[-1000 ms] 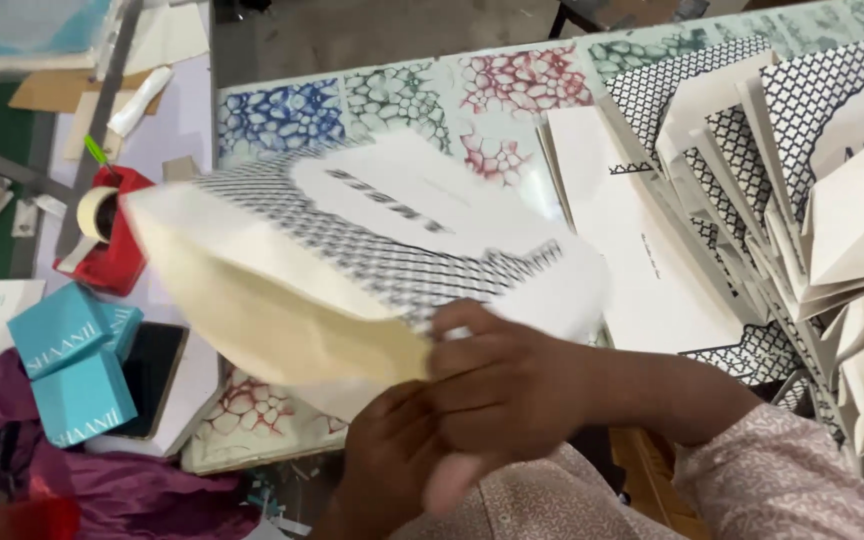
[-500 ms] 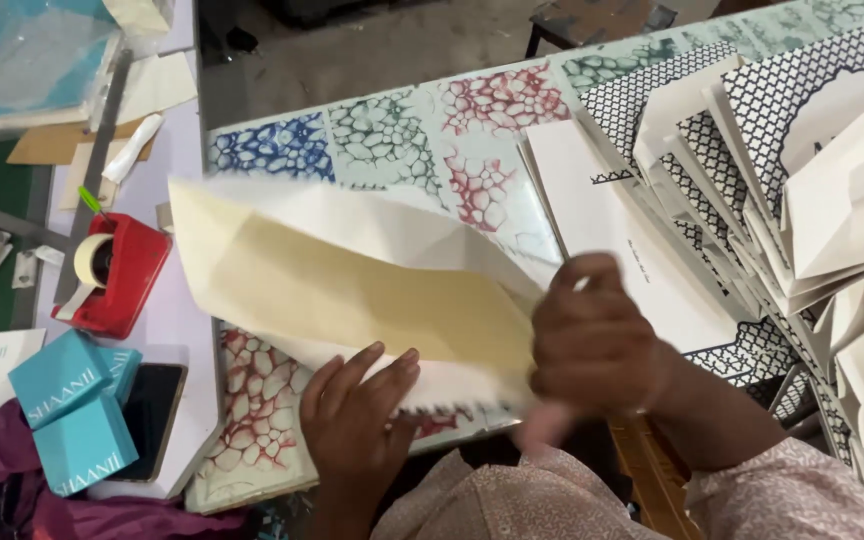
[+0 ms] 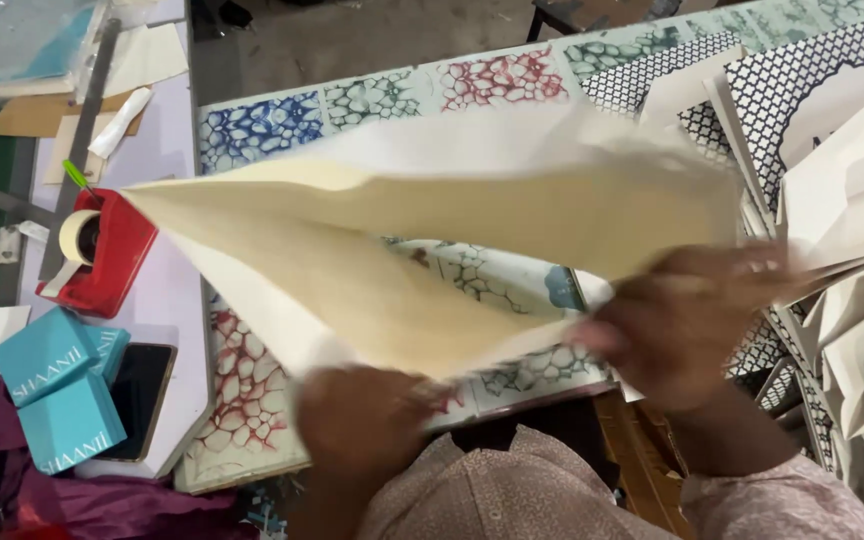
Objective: Folding and stacking paper bags on a workstation.
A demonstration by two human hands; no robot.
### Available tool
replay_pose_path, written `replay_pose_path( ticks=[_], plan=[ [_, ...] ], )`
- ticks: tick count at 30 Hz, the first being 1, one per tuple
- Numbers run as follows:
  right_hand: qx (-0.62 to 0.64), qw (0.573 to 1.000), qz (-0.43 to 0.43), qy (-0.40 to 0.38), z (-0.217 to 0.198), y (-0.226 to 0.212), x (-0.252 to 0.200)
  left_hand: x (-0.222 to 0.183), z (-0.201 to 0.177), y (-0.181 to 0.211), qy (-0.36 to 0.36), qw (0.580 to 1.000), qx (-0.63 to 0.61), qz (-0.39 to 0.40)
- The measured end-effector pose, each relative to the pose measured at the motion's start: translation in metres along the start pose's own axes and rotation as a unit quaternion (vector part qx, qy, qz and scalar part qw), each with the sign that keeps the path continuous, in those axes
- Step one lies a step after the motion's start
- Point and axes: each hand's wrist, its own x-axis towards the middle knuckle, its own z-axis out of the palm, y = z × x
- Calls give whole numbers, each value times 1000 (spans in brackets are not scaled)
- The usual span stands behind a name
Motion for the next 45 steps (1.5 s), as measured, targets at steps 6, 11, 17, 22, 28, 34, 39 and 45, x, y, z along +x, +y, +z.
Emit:
replay_pose_path(
  ticks=[6,11,17,22,28,34,39,45],
  plan=[
    [885,450,40,113,-9,2,5,45,-35,45,-92,952,-130,263],
    [707,616,335,91,20,-20,20,58,-34,24,38,992,111,38],
    [925,357,119,55,-39,3,59,54,-40,56,-118,940,67,314],
    [942,222,243,65,-4,-54,-25,80,-54,38,-10,983,-46,176],
    [822,486,295,-13,-40,-58,37,41,-24,33,49,985,63,156],
    [972,149,166,-78,-88,-51,39,57,-17,96,135,936,-325,-18],
    [936,11,265,-234,-92,-40,10,92,-34,79,-18,827,-562,-7],
    [906,291,271,-148,-89,-33,43,101,-32,62,30,988,-54,141]
  ],
)
